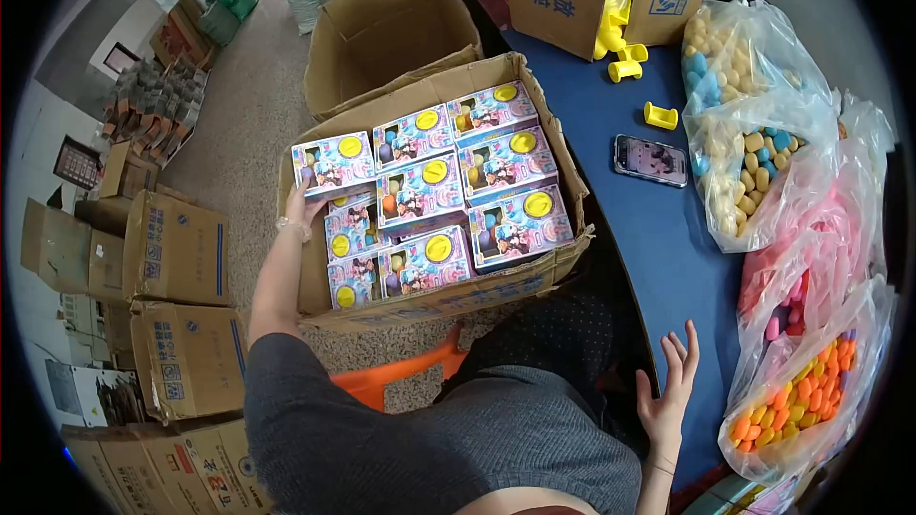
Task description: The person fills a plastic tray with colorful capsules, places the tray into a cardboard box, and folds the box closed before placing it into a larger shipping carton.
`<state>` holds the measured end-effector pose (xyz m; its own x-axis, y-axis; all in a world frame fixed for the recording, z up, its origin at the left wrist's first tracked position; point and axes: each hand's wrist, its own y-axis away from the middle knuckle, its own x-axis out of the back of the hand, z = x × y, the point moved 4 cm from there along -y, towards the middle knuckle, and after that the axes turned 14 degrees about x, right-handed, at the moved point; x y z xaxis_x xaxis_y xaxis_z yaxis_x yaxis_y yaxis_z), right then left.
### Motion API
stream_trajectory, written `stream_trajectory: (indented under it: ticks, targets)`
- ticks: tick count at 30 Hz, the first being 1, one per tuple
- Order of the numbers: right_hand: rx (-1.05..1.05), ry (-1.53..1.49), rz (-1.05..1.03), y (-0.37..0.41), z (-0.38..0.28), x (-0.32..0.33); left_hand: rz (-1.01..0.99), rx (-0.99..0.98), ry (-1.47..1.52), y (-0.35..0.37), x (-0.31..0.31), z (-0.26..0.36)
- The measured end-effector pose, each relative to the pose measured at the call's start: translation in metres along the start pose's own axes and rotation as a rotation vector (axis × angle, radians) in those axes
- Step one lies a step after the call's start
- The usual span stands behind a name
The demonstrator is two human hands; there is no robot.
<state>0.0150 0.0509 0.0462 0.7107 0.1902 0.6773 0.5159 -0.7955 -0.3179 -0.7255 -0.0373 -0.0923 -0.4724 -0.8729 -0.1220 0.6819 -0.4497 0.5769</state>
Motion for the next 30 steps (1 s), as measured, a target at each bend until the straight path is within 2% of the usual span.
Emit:
stream_trajectory:
  ticks: [2,5,8,9,11,12,13,14,15,16,17,19,20,22,23,24,25,27,28,30]
  targets:
    - [-0.053,0.016,0.002,0.011,-0.004,0.000,-0.012,0.084,0.059,-0.043,0.020,-0.011]
    - [-0.165,0.036,0.020,0.039,0.000,0.006,-0.005,0.127,-0.063,-0.060,0.030,-0.020]
    - [-0.296,0.059,0.074,0.084,0.007,0.007,0.468,0.183,-0.733,-0.035,0.040,-0.008]
    - [-0.360,0.097,0.097,0.103,0.010,0.008,0.485,0.343,-0.865,-0.014,0.034,-0.003]
    - [-0.446,0.059,0.148,0.147,0.017,0.009,0.462,0.246,-0.585,0.017,0.017,-0.002]
    - [-0.531,0.029,0.181,0.171,0.015,0.010,0.426,0.229,-0.637,-0.013,0.051,-0.004]
    - [-0.534,0.065,0.205,0.190,0.012,0.012,0.260,0.163,-0.445,-0.049,0.073,-0.007]
    - [-0.546,0.083,0.256,0.210,0.010,0.014,0.261,0.086,-0.391,-0.031,0.063,-0.004]
    - [-0.585,0.114,0.307,0.231,0.004,0.014,0.206,0.051,-0.358,-0.043,0.072,-0.002]
    - [-0.661,0.143,0.333,0.245,-0.004,0.019,0.275,0.032,-0.267,-0.039,0.069,0.002]
    - [-0.710,0.193,0.339,0.258,-0.014,0.024,0.183,0.084,-0.397,-0.044,0.064,0.001]
    - [-0.802,0.298,0.366,0.297,-0.034,0.026,0.015,-0.046,-0.434,-0.062,0.075,0.015]
    - [-0.900,0.321,0.362,0.321,-0.043,0.024,-0.085,0.008,-0.540,-0.062,0.001,-0.013]
    - [-1.057,0.495,0.459,0.373,-0.060,0.015,-0.196,0.026,-0.734,-0.079,-0.094,-0.073]
    - [-1.300,0.596,0.434,0.414,-0.064,0.003,-0.225,0.012,-0.811,-0.077,-0.121,-0.089]
    - [-1.441,0.680,0.441,0.444,-0.071,-0.005,-0.233,-0.015,-0.875,-0.073,-0.133,-0.095]
    - [-1.616,0.707,0.330,0.488,-0.074,-0.023,-0.221,-0.050,-0.920,-0.066,-0.134,-0.093]
    - [-1.801,0.423,0.293,0.527,-0.080,-0.035,-0.176,-0.140,-0.968,-0.051,-0.130,-0.079]
    - [-1.790,0.259,0.398,0.545,-0.076,-0.048,-0.150,-0.188,-0.976,-0.045,-0.128,-0.073]
    - [-1.549,0.208,0.608,0.549,-0.061,-0.068,-0.106,-0.284,-0.993,-0.042,-0.128,-0.061]
